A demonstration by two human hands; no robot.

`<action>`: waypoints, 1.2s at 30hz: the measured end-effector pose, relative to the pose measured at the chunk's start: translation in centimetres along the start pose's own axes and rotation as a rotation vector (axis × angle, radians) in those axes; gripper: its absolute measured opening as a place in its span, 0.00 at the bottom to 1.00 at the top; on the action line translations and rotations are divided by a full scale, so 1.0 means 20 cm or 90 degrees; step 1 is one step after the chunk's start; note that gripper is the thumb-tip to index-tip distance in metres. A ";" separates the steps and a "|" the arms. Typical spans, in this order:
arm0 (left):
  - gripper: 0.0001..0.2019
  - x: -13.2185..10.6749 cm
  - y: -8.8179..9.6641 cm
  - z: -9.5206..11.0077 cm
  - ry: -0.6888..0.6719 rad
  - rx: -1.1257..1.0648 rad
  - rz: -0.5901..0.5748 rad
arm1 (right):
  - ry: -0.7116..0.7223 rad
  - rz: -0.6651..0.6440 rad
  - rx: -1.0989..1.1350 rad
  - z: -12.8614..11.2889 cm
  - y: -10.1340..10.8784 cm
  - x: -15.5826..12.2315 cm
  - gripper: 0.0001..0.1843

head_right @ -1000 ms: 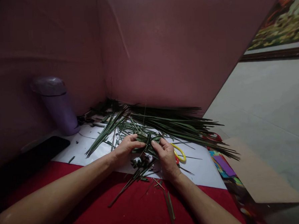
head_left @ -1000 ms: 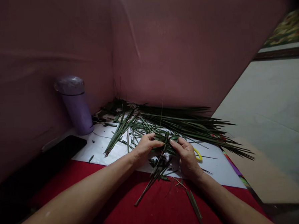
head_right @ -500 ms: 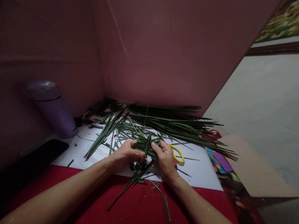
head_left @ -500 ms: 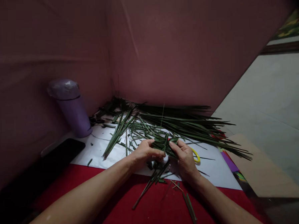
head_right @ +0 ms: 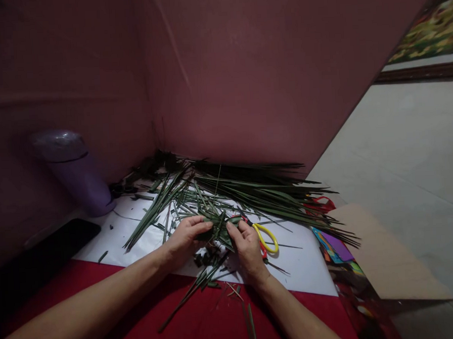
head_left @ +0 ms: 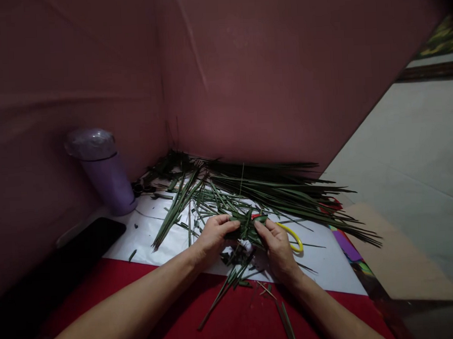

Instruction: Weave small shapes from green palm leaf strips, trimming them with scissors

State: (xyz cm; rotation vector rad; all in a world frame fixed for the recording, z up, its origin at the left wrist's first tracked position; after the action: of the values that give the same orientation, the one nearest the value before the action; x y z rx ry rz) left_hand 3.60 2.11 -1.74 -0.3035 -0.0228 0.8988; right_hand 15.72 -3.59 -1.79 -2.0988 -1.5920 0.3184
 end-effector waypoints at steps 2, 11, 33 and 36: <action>0.07 0.00 0.00 0.00 -0.001 0.001 0.010 | -0.007 -0.003 0.010 0.01 0.00 0.00 0.10; 0.07 0.01 0.02 0.00 -0.003 0.017 0.035 | 0.019 -0.009 0.029 0.03 0.04 0.01 0.18; 0.05 -0.01 0.01 0.00 -0.013 0.012 0.004 | 0.035 -0.016 -0.134 0.02 0.06 0.00 0.11; 0.05 -0.01 0.01 0.00 -0.014 0.007 0.002 | 0.035 -0.012 -0.132 0.02 0.06 0.00 0.12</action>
State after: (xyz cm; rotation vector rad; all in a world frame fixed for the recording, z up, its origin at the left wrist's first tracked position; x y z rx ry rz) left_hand 3.33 2.16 -1.89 -0.2834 -0.0374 0.9051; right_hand 16.53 -3.64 -2.77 -2.2225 -1.6732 0.0902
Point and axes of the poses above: each hand's wrist, its own x-axis towards the middle knuckle, its own y-axis out of the back of the hand, z = x × y, the point moved 4 cm from there along x, towards the middle knuckle, and after that the axes turned 15 degrees about x, right-handed, at the moved point
